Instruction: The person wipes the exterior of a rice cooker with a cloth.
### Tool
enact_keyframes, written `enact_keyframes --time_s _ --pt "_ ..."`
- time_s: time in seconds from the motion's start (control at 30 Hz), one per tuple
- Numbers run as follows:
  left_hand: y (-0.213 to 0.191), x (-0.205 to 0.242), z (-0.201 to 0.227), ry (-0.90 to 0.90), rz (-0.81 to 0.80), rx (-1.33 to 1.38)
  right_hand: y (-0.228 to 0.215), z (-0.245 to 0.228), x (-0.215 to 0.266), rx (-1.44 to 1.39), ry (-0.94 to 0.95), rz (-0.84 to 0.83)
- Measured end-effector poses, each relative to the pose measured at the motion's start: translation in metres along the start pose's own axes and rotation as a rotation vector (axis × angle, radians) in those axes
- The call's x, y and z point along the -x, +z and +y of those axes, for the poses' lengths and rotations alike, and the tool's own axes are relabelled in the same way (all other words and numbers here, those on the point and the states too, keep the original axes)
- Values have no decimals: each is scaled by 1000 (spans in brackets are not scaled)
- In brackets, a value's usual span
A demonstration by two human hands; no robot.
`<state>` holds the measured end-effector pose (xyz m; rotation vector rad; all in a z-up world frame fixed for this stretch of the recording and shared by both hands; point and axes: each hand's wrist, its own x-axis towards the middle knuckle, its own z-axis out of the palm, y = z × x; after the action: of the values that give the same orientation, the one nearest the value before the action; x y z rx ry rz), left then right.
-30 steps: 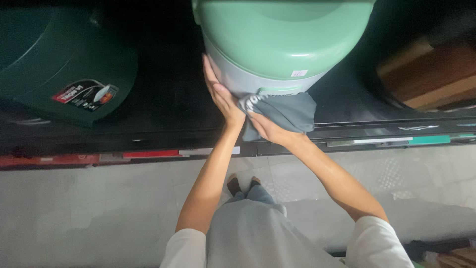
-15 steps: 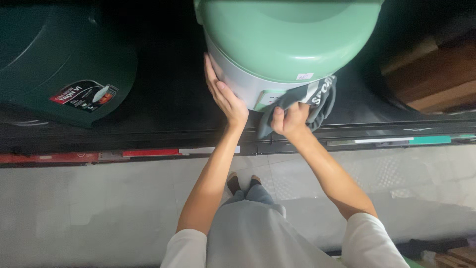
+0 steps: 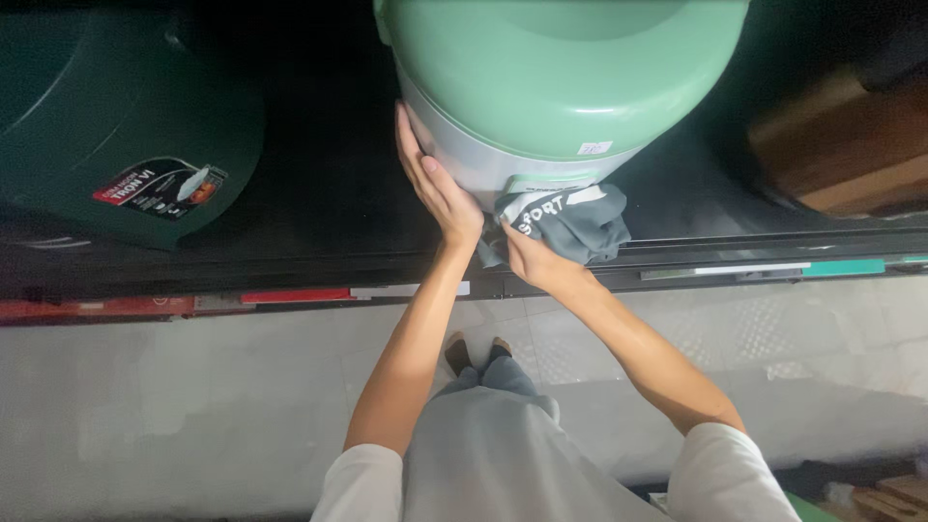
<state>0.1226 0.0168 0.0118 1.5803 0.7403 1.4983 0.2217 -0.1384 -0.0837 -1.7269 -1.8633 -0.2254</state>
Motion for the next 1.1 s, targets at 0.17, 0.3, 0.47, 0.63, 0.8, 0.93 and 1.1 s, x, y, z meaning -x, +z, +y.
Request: enact_keyframes --time_s 0.17,0.3,0.47,0.63,0.8,0.93,1.1 --pt "-1 1 -2 -29 23 18 -23 -25 -38 -209 13 -68" --pt "-1 2 -8 14 -10 -10 -50 -65 -102 -200 -88 -2" --pt "-10 7 -6 126 -44 -73 -85 -105 -149 6 -64 9" --pt "-1 3 -2 119 -28 -57 -100 -102 -140 -8 -74 -124" --pt "6 -1 -9 -18 55 27 -107 -61 -97 269 -350 -206" --pt "3 0 -9 -28 37 23 -105 -6 -49 172 -450 -109" --pt "1 -3 -6 1 33 12 -74 32 -15 232 -174 302"
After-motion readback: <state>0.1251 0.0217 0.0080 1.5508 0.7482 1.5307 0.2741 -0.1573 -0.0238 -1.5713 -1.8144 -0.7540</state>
